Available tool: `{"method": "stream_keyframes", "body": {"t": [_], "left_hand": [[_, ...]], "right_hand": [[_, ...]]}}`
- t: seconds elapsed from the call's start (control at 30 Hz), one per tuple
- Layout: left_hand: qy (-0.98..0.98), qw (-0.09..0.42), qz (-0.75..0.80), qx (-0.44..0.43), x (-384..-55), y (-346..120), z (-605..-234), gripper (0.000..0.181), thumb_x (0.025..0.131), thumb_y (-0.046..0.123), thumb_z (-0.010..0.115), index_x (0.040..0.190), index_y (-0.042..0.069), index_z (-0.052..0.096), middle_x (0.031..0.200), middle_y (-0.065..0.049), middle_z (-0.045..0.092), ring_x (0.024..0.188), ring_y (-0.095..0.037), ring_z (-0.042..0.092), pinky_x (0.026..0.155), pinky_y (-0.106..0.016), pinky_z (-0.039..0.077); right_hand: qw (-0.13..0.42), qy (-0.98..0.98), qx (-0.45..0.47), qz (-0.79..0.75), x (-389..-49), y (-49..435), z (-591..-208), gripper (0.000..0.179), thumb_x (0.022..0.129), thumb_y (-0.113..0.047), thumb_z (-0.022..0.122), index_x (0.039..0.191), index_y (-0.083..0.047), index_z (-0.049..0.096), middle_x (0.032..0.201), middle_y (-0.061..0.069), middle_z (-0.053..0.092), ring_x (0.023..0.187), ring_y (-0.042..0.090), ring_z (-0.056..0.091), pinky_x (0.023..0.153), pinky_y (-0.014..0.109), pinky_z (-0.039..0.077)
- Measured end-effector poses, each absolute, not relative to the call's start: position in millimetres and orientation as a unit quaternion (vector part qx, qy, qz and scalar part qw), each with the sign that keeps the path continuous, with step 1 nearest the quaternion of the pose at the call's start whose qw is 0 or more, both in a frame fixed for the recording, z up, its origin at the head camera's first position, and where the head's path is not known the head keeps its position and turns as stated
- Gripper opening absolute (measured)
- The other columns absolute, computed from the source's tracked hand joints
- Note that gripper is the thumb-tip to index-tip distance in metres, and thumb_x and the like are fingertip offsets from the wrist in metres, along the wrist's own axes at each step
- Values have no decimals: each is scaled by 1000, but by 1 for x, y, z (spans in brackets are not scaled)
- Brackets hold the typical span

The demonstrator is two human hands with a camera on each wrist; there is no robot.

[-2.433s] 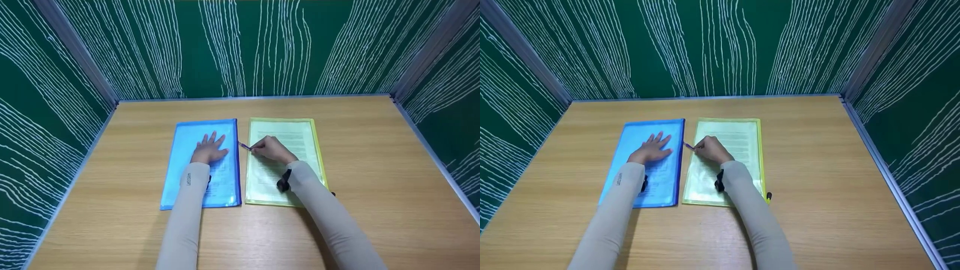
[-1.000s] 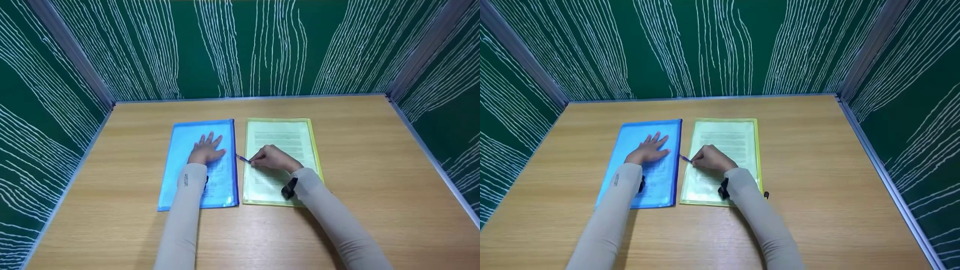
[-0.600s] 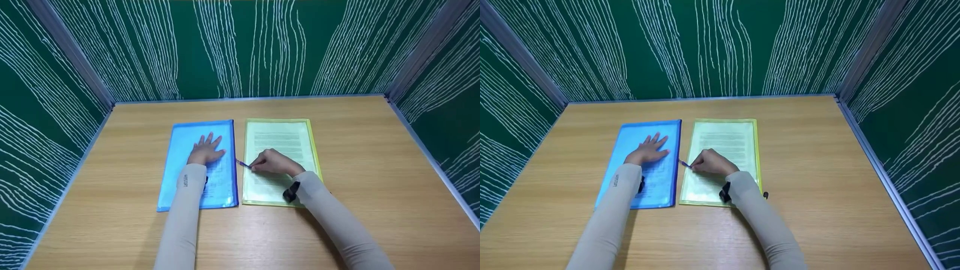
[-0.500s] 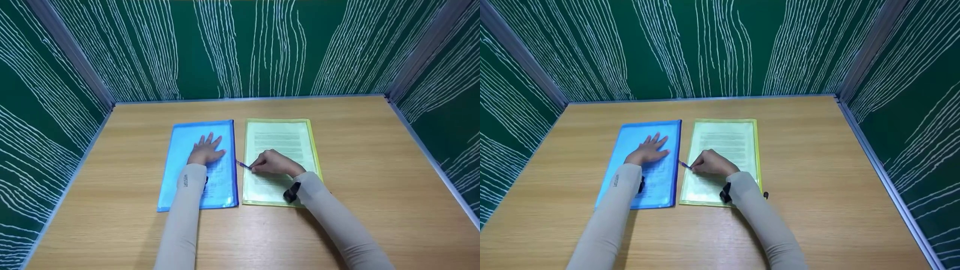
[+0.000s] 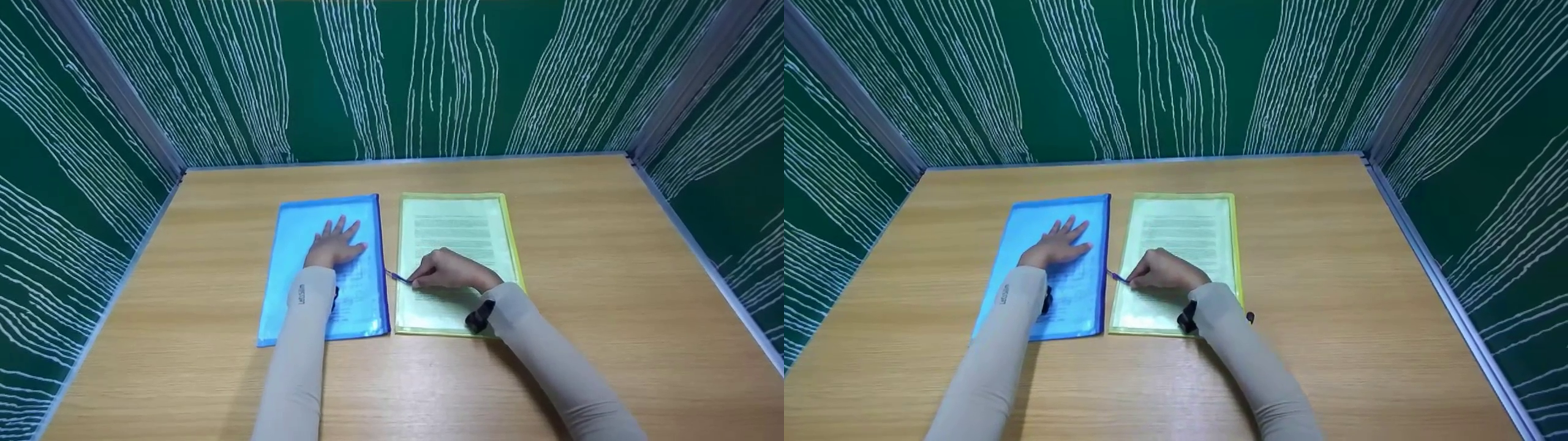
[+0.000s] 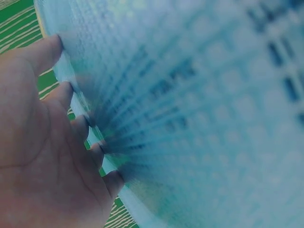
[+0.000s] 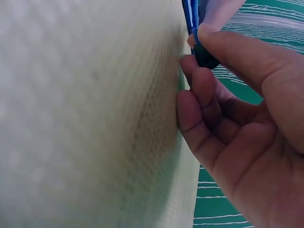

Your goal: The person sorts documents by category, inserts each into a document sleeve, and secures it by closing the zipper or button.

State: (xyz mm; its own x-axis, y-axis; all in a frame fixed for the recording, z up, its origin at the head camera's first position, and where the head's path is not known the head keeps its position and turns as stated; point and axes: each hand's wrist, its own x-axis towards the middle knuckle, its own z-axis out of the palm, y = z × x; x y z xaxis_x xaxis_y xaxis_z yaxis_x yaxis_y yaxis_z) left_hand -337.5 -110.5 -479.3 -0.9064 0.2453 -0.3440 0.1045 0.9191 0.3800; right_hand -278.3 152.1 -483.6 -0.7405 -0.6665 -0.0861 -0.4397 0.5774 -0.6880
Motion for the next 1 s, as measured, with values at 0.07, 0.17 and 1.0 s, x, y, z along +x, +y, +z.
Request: {"method": "stream_keyframes", "body": {"t": [0.07,0.17,1.0], "left_hand": [[960,196,179,85,-338,-111,-479,68,97,53,41,155,29,14,163,-3,-3,149,-32,-10,119,-55,-2],[960,198,182,79,-338,-111,-479,68,97,53,41,155,29,14,163,-3,-4,149,-31,-11,119,-54,-3],[956,204,193,79,-347,-111,-483,69,97,53,40,155,28,12,163,-5,-6,148,-34,-15,118,-56,-5]], "right_hand": [[168,869,-327,-332,-277,152,-484,16,87,-15,71,100,-8,77,94,6,75,72,1,53,61,14,43],[168,865,-334,-333,-275,153,-484,16,87,-15,71,100,-8,77,93,7,75,72,1,52,61,14,43],[208,845,-378,-317,-260,160,-479,16,87,-15,71,100,-8,77,87,6,73,69,-1,48,59,13,40]]}}
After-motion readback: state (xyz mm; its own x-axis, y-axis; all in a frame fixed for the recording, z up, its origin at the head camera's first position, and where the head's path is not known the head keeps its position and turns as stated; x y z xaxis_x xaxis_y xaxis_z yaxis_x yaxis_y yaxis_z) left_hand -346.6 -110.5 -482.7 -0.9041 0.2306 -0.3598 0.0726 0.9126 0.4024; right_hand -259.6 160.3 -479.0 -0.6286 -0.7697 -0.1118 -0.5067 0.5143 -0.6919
